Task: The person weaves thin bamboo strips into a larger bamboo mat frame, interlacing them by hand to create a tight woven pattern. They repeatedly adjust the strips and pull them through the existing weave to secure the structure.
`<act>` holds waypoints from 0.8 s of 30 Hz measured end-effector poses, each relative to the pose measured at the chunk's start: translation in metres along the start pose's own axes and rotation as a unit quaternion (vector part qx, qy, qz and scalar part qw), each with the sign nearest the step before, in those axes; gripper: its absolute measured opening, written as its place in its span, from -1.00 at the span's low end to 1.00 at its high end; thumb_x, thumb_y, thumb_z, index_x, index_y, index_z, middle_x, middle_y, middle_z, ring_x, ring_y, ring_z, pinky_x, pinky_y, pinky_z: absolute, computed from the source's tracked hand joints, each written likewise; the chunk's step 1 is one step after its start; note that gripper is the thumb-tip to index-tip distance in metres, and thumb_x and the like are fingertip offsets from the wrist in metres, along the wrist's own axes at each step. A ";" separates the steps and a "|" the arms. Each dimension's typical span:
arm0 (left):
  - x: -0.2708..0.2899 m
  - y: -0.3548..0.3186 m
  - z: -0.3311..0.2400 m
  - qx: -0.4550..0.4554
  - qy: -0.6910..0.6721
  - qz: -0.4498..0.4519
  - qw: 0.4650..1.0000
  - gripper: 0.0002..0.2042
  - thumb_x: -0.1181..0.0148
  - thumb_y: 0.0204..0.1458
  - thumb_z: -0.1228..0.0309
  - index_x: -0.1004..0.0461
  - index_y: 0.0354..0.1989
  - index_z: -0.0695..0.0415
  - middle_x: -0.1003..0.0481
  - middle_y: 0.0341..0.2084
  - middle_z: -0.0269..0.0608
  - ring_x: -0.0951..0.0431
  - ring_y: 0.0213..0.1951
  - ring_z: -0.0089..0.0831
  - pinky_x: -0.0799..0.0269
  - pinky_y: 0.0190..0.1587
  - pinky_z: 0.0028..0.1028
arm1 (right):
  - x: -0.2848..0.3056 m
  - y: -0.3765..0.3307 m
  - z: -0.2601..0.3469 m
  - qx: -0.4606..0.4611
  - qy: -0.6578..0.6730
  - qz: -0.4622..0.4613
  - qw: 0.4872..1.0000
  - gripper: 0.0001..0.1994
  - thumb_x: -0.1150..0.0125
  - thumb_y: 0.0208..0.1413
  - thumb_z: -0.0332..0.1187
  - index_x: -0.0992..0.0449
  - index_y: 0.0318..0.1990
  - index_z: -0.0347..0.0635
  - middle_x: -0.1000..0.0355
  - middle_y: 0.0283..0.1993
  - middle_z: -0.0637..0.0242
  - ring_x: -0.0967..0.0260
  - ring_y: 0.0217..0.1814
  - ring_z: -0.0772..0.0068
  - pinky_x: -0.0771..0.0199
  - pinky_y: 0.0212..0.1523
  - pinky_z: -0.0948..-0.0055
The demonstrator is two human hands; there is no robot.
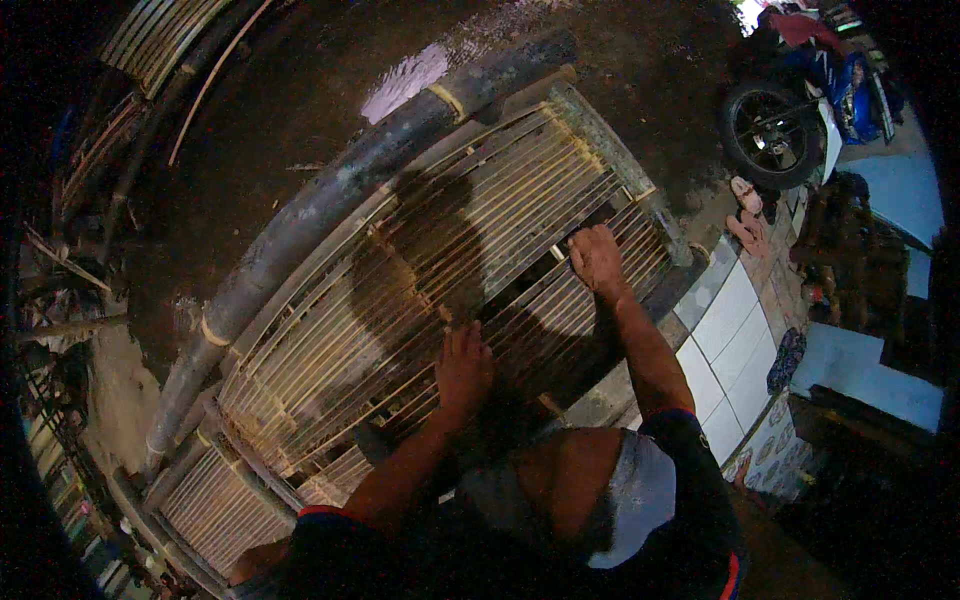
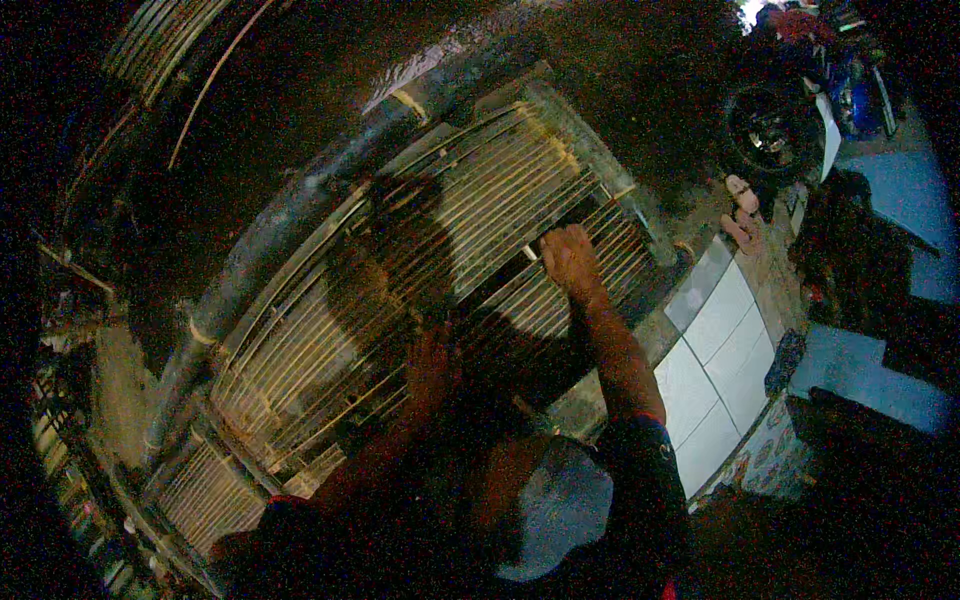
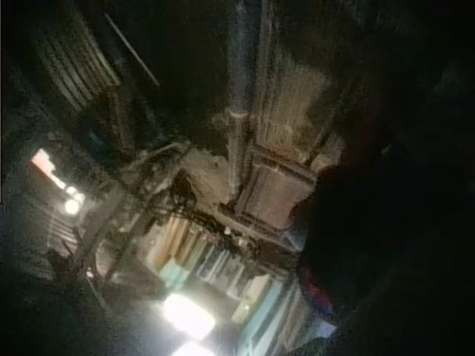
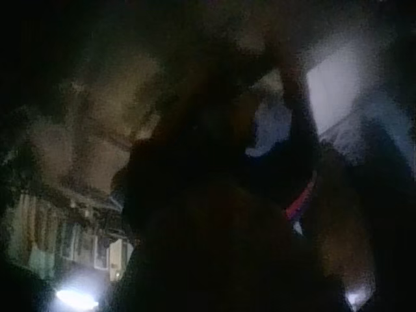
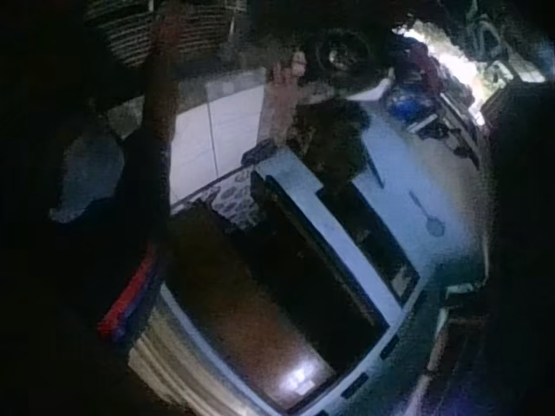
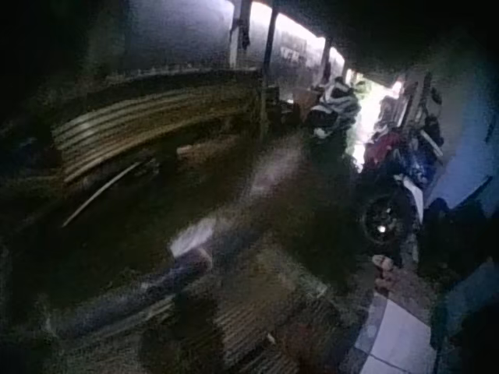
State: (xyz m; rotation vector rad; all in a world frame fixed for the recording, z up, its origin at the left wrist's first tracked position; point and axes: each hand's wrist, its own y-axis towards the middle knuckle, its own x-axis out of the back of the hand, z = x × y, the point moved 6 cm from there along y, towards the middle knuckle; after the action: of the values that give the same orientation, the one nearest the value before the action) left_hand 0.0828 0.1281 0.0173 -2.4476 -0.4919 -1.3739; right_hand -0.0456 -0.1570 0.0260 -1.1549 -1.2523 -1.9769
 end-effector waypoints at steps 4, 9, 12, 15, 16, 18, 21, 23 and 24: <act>0.010 -0.019 0.017 0.027 0.010 -0.051 0.998 -0.59 -0.05 0.16 0.27 -0.37 0.18 0.11 -0.36 0.04 -0.04 -0.40 0.03 -0.03 -0.28 0.14 -0.05 | -0.014 0.000 -0.008 -0.042 0.051 0.042 0.997 -0.88 -0.23 0.07 -0.43 -0.41 -0.42 -0.21 -0.30 -0.43 0.05 -0.23 -0.33 -0.06 -0.24 -0.25 0.01; 0.022 -0.051 0.062 0.075 0.050 -0.038 0.995 -0.70 -0.08 0.16 0.27 -0.46 0.01 0.10 -0.45 -0.11 -0.10 -0.43 -0.06 -0.07 -0.32 -0.02 -0.06 | -0.016 0.007 -0.007 -0.039 0.038 0.064 0.996 -0.85 -0.18 0.12 -0.41 -0.39 -0.44 -0.22 -0.29 -0.43 0.04 -0.23 -0.30 -0.08 -0.22 -0.21 0.02; 0.027 -0.056 0.059 0.122 0.003 -0.029 0.992 -0.76 -0.15 0.14 0.25 -0.51 -0.10 0.09 -0.47 -0.19 -0.10 -0.45 -0.12 -0.05 -0.33 -0.11 -0.07 | -0.021 -0.010 -0.027 -0.056 0.029 0.089 0.994 -0.87 -0.15 0.16 -0.40 -0.40 -0.39 -0.23 -0.30 -0.41 0.02 -0.22 -0.28 -0.13 -0.20 -0.20 -0.05; 0.025 -0.070 0.066 0.105 0.009 -0.102 0.989 -0.79 -0.19 0.12 0.25 -0.54 -0.18 0.08 -0.47 -0.24 -0.10 -0.46 -0.13 -0.04 -0.35 -0.15 -0.07 | -0.023 0.004 -0.006 -0.052 0.037 0.062 0.996 -0.87 -0.12 0.18 -0.39 -0.39 -0.36 -0.25 -0.30 -0.40 0.01 -0.23 -0.28 -0.16 -0.20 -0.21 -0.05; 0.024 -0.071 0.063 0.076 0.017 -0.139 0.987 -0.80 -0.20 0.12 0.25 -0.55 -0.20 0.08 -0.47 -0.25 -0.10 -0.46 -0.13 -0.04 -0.35 -0.15 -0.07 | -0.020 0.003 -0.009 -0.051 0.033 0.049 0.997 -0.86 -0.11 0.18 -0.38 -0.39 -0.36 -0.25 -0.30 -0.40 0.00 -0.23 -0.29 -0.17 -0.21 -0.21 -0.05; 0.028 -0.056 0.051 0.094 -0.009 -0.131 0.987 -0.80 -0.19 0.12 0.25 -0.55 -0.19 0.08 -0.48 -0.25 -0.11 -0.46 -0.12 -0.04 -0.35 -0.14 -0.07 | -0.019 -0.007 -0.028 -0.053 0.027 0.025 0.998 -0.86 -0.10 0.19 -0.37 -0.39 -0.36 -0.25 -0.29 -0.40 -0.02 -0.22 -0.29 -0.17 -0.22 -0.20 -0.03; 0.021 -0.052 0.052 0.137 0.031 -0.087 0.986 -0.78 -0.18 0.12 0.26 -0.54 -0.15 0.09 -0.48 -0.22 -0.11 -0.46 -0.11 -0.05 -0.36 -0.12 -0.07 | -0.028 -0.002 -0.027 -0.058 0.003 0.084 0.995 -0.87 -0.07 0.18 -0.38 -0.40 -0.34 -0.26 -0.30 -0.40 -0.02 -0.23 -0.27 -0.16 -0.23 -0.20 -0.01; 0.011 -0.051 0.052 0.136 0.063 -0.075 0.986 -0.77 -0.16 0.13 0.26 -0.52 -0.12 0.09 -0.48 -0.20 -0.11 -0.47 -0.11 -0.05 -0.36 -0.10 -0.08 | -0.021 0.003 -0.023 -0.038 0.008 0.048 0.998 -0.86 -0.07 0.18 -0.37 -0.41 -0.35 -0.26 -0.29 -0.41 -0.02 -0.23 -0.26 -0.15 -0.22 -0.22 -0.01; 0.010 -0.053 0.052 0.123 0.073 -0.082 0.986 -0.77 -0.15 0.14 0.26 -0.52 -0.11 0.09 -0.48 -0.19 -0.12 -0.47 -0.11 -0.06 -0.36 -0.09 -0.08 | -0.041 -0.011 -0.039 -0.072 0.044 0.063 0.994 -0.86 -0.07 0.18 -0.37 -0.41 -0.35 -0.25 -0.29 -0.41 -0.02 -0.23 -0.27 -0.15 -0.22 -0.21 -0.02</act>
State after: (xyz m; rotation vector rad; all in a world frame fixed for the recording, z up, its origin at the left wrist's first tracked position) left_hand 0.1047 0.1987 0.0040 -2.1322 -0.7895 -1.4467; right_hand -0.0487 -0.1878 -0.0222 -1.1701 -0.9814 -2.0283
